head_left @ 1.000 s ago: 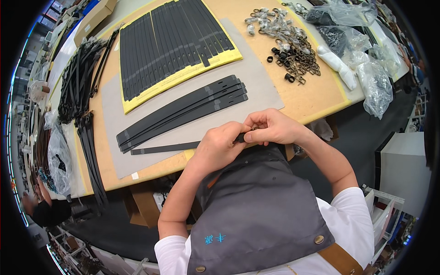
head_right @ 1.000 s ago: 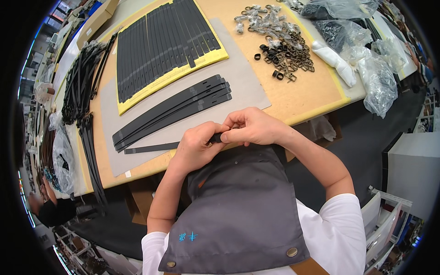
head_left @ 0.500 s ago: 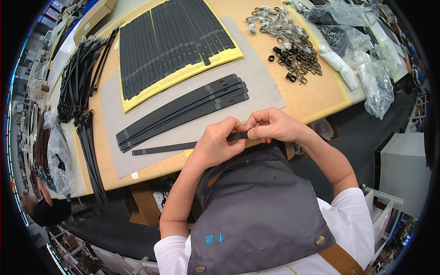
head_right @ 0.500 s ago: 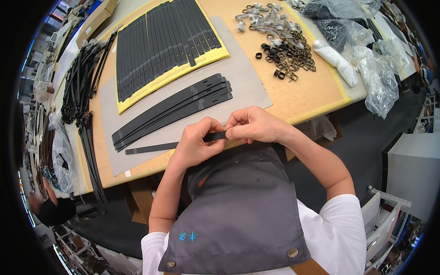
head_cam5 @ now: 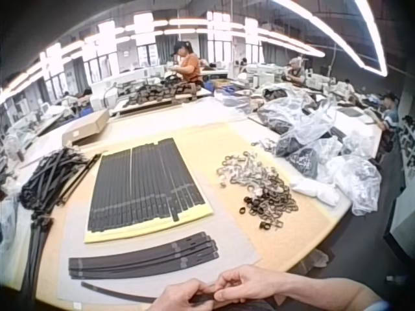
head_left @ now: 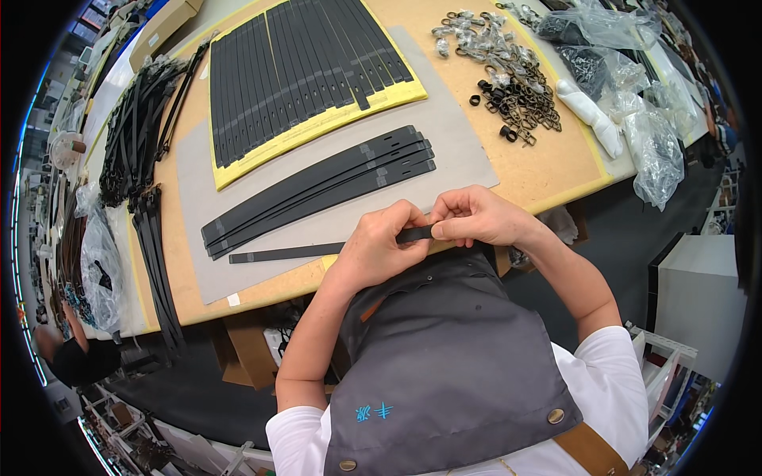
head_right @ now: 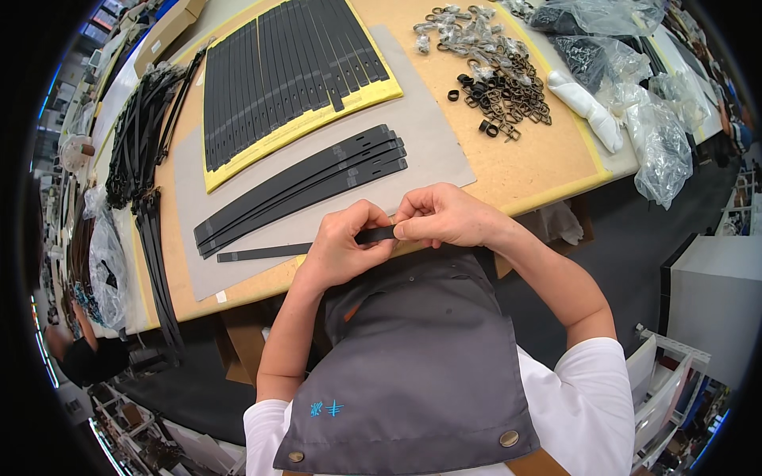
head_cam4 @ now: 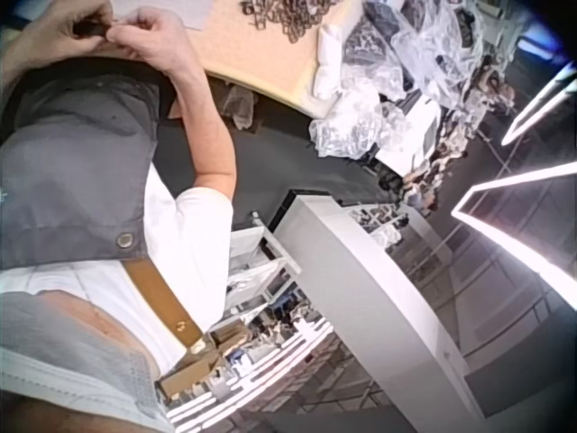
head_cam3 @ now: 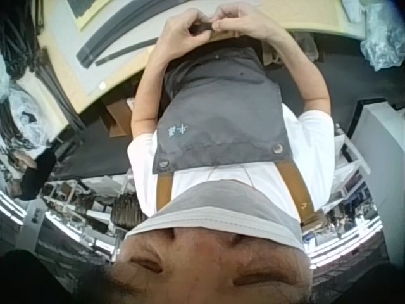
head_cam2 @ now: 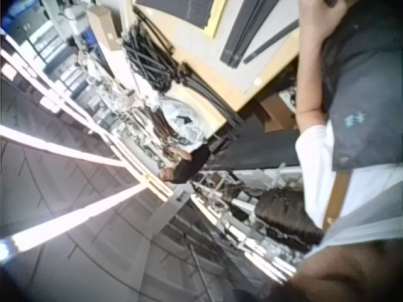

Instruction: The person assembles black belts by inserting small metal buckles into the ends of the straps. They pick up a belt, slide a buckle into the slot, and place the finished unit on a growing pile on the table. The process is repeated continuously with materials organized on the workbench.

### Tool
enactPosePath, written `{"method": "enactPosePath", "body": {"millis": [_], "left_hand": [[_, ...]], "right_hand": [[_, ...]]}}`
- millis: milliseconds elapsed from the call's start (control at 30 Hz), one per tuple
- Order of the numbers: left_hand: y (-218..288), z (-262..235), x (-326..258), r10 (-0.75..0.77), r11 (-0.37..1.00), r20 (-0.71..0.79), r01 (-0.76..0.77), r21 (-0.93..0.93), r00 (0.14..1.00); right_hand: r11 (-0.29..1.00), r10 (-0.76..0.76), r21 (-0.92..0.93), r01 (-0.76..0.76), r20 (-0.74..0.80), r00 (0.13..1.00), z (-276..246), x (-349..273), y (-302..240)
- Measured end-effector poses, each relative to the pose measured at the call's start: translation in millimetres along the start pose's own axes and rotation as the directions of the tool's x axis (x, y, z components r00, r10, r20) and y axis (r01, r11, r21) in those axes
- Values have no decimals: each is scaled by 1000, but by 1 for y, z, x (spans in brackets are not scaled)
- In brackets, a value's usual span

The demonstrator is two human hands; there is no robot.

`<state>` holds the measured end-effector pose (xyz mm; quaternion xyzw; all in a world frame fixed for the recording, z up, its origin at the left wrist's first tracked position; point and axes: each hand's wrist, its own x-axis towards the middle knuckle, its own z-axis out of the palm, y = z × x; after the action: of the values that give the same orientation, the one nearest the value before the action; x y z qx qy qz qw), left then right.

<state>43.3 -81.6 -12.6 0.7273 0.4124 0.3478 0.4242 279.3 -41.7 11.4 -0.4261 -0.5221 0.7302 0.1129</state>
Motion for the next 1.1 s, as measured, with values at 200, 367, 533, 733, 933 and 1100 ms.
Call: {"method": "enactPosePath", "body": {"millis": [200, 367, 533, 733, 933, 1100], "left_hand": [[1, 0, 1, -1, 1000, 2, 1, 6, 1000], [0, 1, 1, 17, 1000, -10, -17, 4, 1000], [2, 1, 1, 18, 1000, -7, -18, 6, 1000], [1, 2, 1, 23, 1000, -7, -23, -1, 1000], [5, 1, -1, 31, 999, 1, -31, -8, 1000], [6, 3, -3, 133, 990, -29, -132, 38, 991]], "right_hand": [[1000, -1, -1, 1, -13, 1000, 1, 0, 1], [1000, 2, 7, -2, -14, 1000, 1, 0, 0], [1000, -7, 9, 7, -9, 1000, 1, 0, 2], [999, -37, 8, 37, -34, 999, 6, -1, 2], [998, -63, 7, 63, -47, 997, 8, -1, 5], [998, -41, -51, 42, 7, 999, 6, -3, -1]]}}
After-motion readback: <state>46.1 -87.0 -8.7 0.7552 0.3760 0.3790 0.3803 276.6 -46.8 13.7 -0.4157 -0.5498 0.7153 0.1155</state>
